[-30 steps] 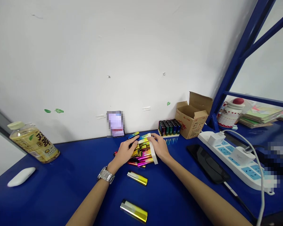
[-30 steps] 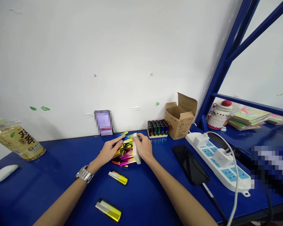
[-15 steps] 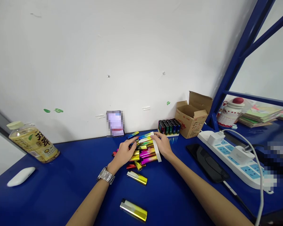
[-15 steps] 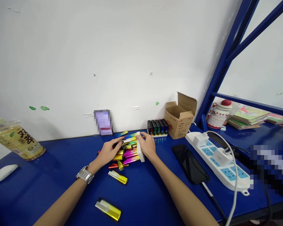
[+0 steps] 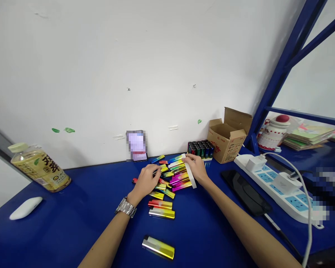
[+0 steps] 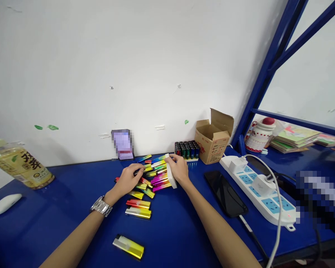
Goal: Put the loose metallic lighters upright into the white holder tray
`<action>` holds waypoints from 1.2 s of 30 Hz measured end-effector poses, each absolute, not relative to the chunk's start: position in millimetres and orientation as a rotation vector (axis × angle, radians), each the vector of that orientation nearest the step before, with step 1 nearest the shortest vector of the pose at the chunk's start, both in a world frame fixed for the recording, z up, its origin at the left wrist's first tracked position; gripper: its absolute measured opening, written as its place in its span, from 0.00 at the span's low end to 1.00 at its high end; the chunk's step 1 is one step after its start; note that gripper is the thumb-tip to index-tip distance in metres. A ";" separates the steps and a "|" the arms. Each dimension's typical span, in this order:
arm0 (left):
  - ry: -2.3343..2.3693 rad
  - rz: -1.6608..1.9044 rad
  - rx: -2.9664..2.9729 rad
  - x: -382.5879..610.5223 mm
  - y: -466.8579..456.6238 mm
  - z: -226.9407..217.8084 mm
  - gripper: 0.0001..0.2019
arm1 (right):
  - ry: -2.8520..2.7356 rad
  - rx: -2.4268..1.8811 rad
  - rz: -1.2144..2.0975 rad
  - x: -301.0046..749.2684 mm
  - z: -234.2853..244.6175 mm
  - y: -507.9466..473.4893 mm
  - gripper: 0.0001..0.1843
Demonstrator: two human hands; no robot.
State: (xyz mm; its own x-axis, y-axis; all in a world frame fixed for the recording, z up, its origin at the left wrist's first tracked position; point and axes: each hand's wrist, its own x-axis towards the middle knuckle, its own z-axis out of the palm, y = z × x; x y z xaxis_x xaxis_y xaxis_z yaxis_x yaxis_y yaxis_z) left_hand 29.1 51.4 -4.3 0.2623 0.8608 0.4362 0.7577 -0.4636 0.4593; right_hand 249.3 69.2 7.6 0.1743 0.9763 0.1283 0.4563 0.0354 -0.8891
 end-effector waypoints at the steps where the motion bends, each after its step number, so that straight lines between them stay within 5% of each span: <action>1: 1.528 0.969 2.385 29.7 50.9 -3.5 0.15 | -1.414 -1.564 0.733 249.5 8.2 69.1 0.24; 36: 1.457 0.748 2.505 44.7 40.1 7.9 0.15 | -1.588 -1.699 0.484 253.5 37.3 57.5 0.24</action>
